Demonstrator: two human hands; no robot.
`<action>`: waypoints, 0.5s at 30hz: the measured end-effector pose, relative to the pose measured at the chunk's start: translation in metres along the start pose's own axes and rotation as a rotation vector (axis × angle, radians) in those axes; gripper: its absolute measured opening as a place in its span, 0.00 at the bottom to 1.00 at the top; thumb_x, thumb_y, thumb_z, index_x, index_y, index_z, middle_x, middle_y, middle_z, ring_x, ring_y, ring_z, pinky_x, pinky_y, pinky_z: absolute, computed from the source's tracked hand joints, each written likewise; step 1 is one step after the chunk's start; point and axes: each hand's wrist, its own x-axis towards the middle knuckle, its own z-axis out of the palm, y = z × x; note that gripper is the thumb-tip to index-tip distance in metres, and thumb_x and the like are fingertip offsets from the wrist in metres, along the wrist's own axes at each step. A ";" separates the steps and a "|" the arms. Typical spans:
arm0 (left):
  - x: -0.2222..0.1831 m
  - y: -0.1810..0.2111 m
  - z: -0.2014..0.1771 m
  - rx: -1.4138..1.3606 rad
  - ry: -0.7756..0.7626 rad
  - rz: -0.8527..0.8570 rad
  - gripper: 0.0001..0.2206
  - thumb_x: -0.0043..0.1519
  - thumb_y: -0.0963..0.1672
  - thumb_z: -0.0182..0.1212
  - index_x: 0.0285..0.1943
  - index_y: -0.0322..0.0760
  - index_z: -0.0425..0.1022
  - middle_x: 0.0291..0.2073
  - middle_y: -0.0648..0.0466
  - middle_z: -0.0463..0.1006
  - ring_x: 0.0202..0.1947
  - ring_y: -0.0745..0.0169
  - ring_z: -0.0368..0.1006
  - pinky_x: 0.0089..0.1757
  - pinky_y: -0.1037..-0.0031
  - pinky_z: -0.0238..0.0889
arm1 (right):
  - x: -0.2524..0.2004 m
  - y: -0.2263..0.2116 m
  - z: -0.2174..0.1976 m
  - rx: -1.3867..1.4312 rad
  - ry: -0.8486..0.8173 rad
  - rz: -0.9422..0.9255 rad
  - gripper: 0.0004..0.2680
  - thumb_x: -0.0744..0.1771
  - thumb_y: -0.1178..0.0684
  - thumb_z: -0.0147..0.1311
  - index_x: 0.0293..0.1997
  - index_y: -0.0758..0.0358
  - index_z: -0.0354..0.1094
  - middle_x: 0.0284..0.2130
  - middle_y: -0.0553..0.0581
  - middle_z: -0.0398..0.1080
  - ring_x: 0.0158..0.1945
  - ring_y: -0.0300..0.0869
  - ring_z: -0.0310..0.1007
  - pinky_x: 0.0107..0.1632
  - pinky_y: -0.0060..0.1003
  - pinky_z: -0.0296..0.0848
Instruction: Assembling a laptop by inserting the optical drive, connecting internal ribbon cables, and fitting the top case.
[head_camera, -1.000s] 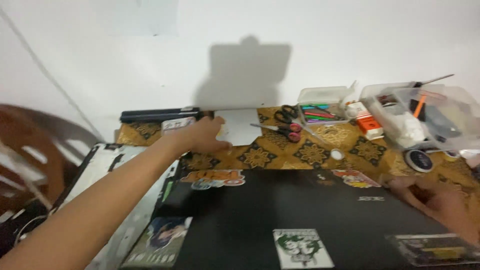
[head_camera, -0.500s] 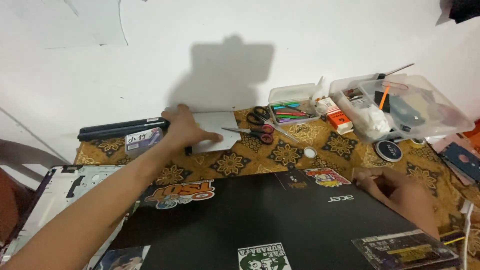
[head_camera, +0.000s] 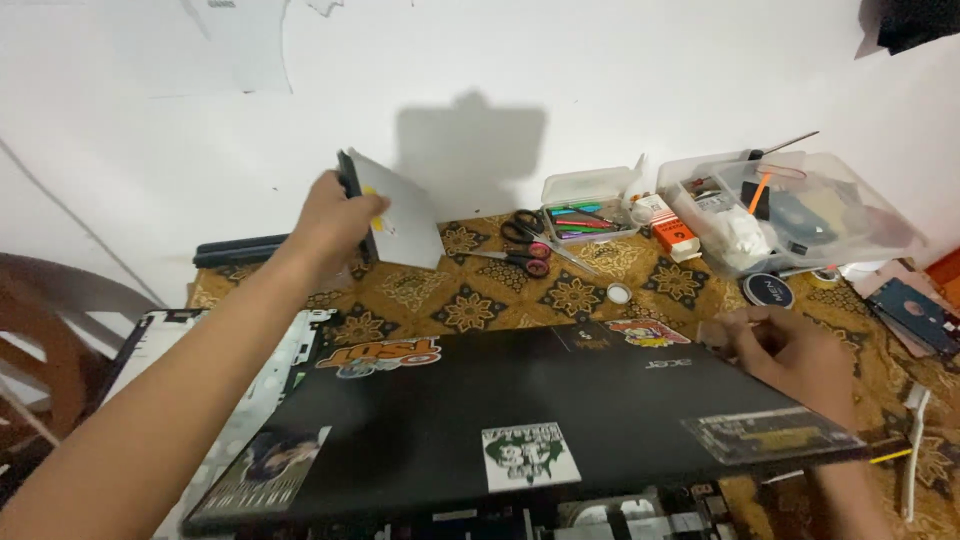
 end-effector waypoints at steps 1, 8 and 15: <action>0.000 -0.001 -0.007 -0.041 0.069 0.047 0.16 0.64 0.43 0.57 0.60 0.36 0.65 0.52 0.47 0.75 0.51 0.52 0.73 0.47 0.62 0.68 | 0.000 0.002 0.000 -0.012 0.015 0.041 0.08 0.70 0.47 0.58 0.49 0.52 0.81 0.28 0.56 0.80 0.30 0.43 0.80 0.30 0.40 0.77; -0.094 0.023 -0.051 -0.143 0.275 0.455 0.14 0.61 0.46 0.58 0.54 0.41 0.66 0.47 0.54 0.79 0.44 0.64 0.77 0.43 0.72 0.70 | -0.018 -0.024 -0.034 0.410 0.373 0.091 0.03 0.77 0.61 0.54 0.51 0.65 0.74 0.28 0.59 0.70 0.29 0.39 0.69 0.31 0.33 0.68; -0.235 0.002 -0.080 -0.272 0.275 0.814 0.27 0.63 0.49 0.58 0.71 0.41 0.58 0.60 0.50 0.74 0.58 0.54 0.75 0.54 0.66 0.72 | -0.161 -0.123 -0.055 0.463 0.587 0.009 0.07 0.82 0.66 0.44 0.51 0.65 0.62 0.37 0.56 0.65 0.40 0.40 0.62 0.52 0.33 0.62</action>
